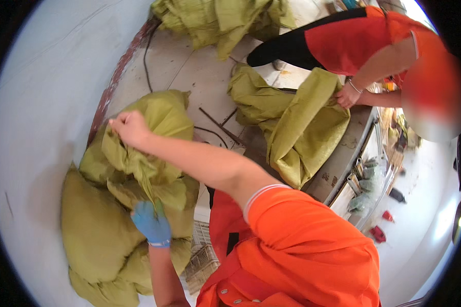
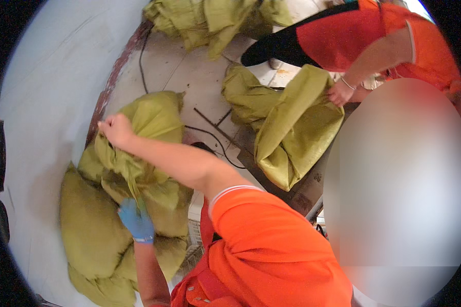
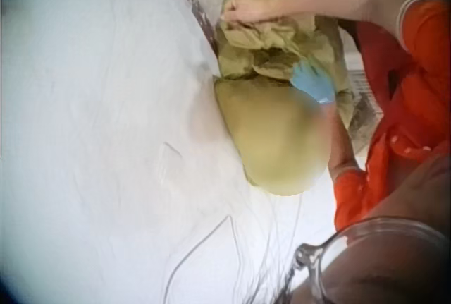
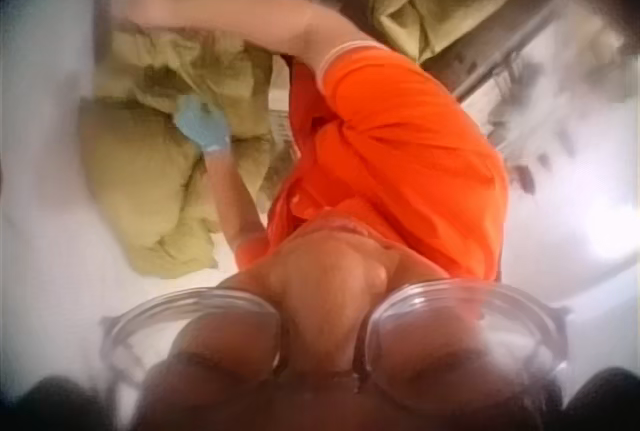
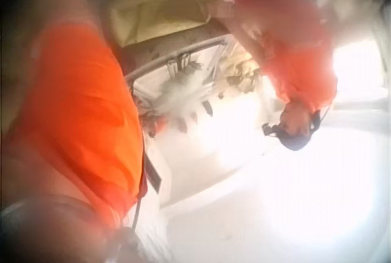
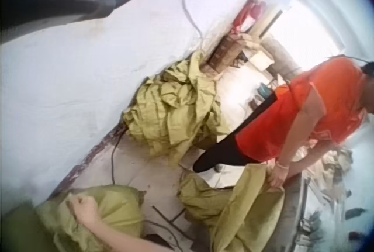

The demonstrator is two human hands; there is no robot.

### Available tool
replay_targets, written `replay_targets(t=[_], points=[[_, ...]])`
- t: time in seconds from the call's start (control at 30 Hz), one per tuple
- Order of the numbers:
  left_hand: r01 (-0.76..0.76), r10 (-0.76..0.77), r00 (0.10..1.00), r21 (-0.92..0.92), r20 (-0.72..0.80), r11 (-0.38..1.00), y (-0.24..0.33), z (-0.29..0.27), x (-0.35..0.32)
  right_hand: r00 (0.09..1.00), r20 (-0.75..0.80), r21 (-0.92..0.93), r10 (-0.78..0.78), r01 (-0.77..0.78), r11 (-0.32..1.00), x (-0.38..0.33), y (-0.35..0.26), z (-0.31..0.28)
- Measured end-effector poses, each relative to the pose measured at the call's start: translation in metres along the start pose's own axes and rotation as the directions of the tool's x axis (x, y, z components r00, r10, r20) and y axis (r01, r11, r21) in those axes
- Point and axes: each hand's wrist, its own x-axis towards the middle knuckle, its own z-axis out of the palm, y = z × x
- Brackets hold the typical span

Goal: The person places small portions of dried green herbs into clear plastic bags on a stainless steel tray, then closes the vacuum sealer lid to seal them. The person repeatedly opens and closes the sealer, transfers sealed bags into a plastic basket, and retrieves more herbs from large green sacks to continue the process.

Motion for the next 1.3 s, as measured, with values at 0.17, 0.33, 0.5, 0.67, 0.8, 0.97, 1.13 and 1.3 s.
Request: replay_targets(t=[0.17, 0.33, 0.5, 0.67, 0.8, 0.97, 1.13, 1.3], points=[[-0.023, -0.067, 0.986, -0.522, -0.151, 0.853, -0.001, -0.012, 0.086, 0.981, 0.053, 0.068, -0.187, 0.183, 0.981, -0.037, -0.003, -0.022], [0.213, -0.251, 0.966, -0.724, 0.058, 0.656, -0.017, 0.043, 0.058, 0.891, -0.068, 0.369, 0.449, -0.395, 0.841, -0.023, -0.022, -0.033], [-0.076, -0.003, 0.967, -0.297, -0.256, 0.952, 0.015, 0.054, 0.04, 0.821, -0.084, 0.363, 0.565, -0.503, 0.785, 0.06, 0.063, -0.036], [-0.051, -0.04, 0.972, -0.375, -0.231, 0.926, 0.021, 0.045, 0.039, 0.85, -0.106, 0.304, 0.516, -0.467, 0.83, 0.036, 0.047, -0.015], [0.157, -0.307, 0.939, -0.598, -0.156, 0.786, -0.01, 0.029, 0.075, 0.981, 0.178, 0.186, 0.083, -0.116, 0.976, -0.027, -0.026, -0.025], [0.021, -0.199, 0.909, -0.437, -0.366, 0.899, -0.041, 0.06, 0.133, 0.74, 0.235, -0.334, -0.63, 0.67, 0.663, -0.083, -0.016, -0.048], [0.077, -0.109, 0.975, -0.165, -0.192, 0.983, -0.042, 0.073, 0.125, 0.597, 0.348, -0.466, -0.723, 0.779, 0.419, -0.095, -0.025, -0.062], [0.128, -0.151, 0.974, -0.143, -0.169, 0.981, -0.03, 0.066, 0.131, 0.828, 0.126, -0.417, -0.547, 0.545, 0.728, -0.062, -0.03, -0.062]])
